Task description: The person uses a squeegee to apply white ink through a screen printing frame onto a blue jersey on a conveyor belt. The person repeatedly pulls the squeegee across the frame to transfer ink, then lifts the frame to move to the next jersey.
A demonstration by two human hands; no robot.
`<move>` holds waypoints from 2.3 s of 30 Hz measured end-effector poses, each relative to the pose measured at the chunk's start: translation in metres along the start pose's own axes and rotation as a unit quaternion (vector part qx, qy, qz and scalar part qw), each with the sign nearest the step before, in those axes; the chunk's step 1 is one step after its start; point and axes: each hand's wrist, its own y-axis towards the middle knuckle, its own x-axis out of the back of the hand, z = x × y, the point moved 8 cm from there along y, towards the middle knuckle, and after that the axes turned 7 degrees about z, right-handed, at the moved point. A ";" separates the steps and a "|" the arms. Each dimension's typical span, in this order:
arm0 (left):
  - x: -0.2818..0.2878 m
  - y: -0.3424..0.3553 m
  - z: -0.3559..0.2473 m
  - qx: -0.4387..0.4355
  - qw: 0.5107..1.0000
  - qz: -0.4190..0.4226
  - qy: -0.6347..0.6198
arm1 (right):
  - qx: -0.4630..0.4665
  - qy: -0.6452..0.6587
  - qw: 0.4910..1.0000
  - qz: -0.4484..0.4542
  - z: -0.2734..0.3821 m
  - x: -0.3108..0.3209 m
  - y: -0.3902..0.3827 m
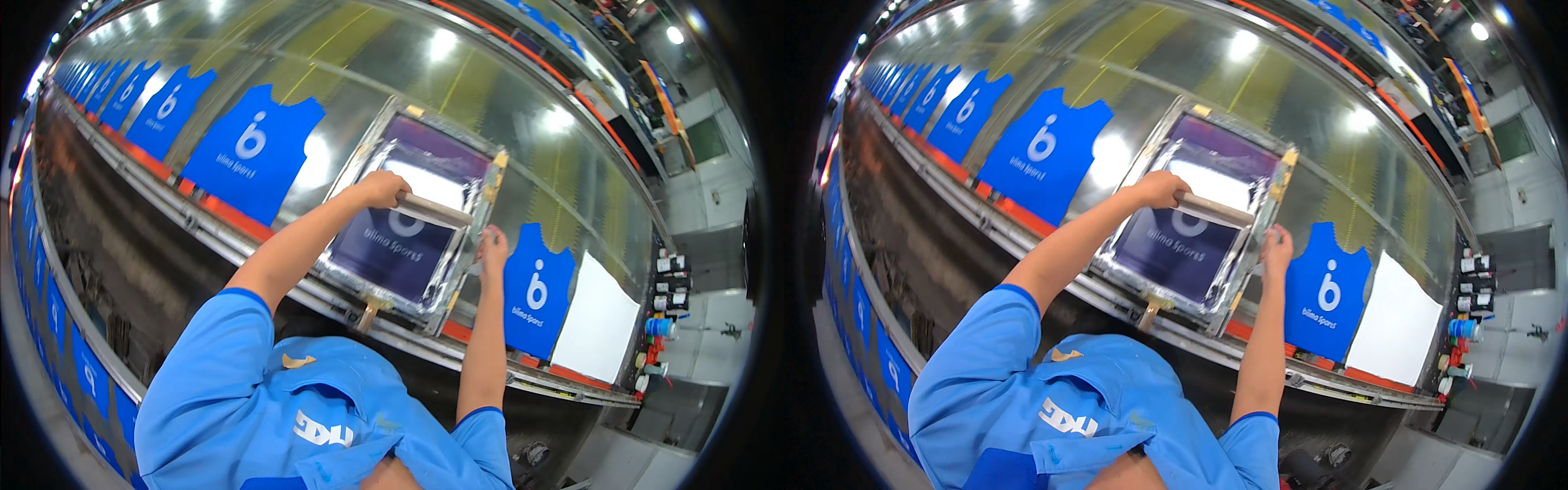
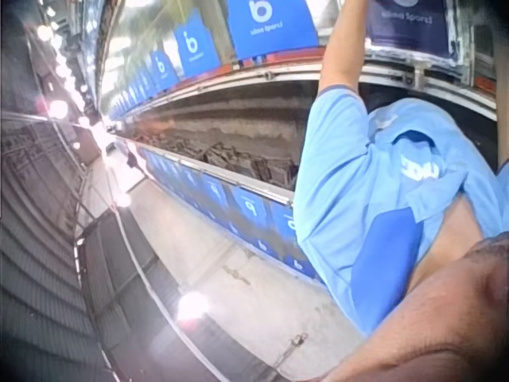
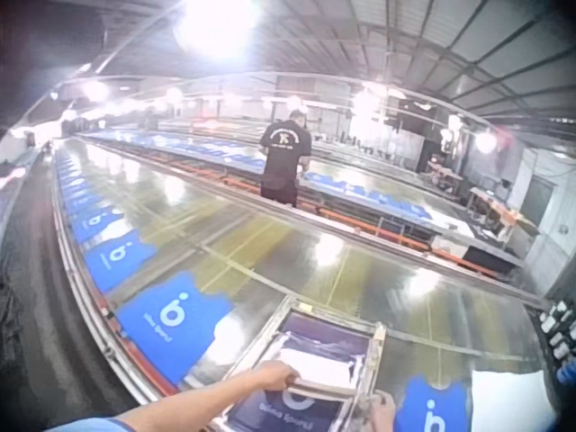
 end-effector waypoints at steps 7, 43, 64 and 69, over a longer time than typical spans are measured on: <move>-0.076 -0.194 -0.052 -0.031 0.994 -0.068 -0.074 | 0.069 0.023 0.996 -0.058 0.028 0.001 -0.009; 0.217 -0.138 0.417 0.042 0.997 -0.042 0.056 | 0.124 -0.467 0.875 -0.033 0.105 -0.466 -0.052; 0.143 -0.241 0.398 0.053 0.993 0.010 0.108 | 0.216 -0.545 0.804 0.097 0.095 -0.548 -0.126; 0.104 -0.348 0.373 -0.020 0.989 -0.114 0.088 | 0.270 -0.498 0.820 0.088 0.073 -0.550 -0.228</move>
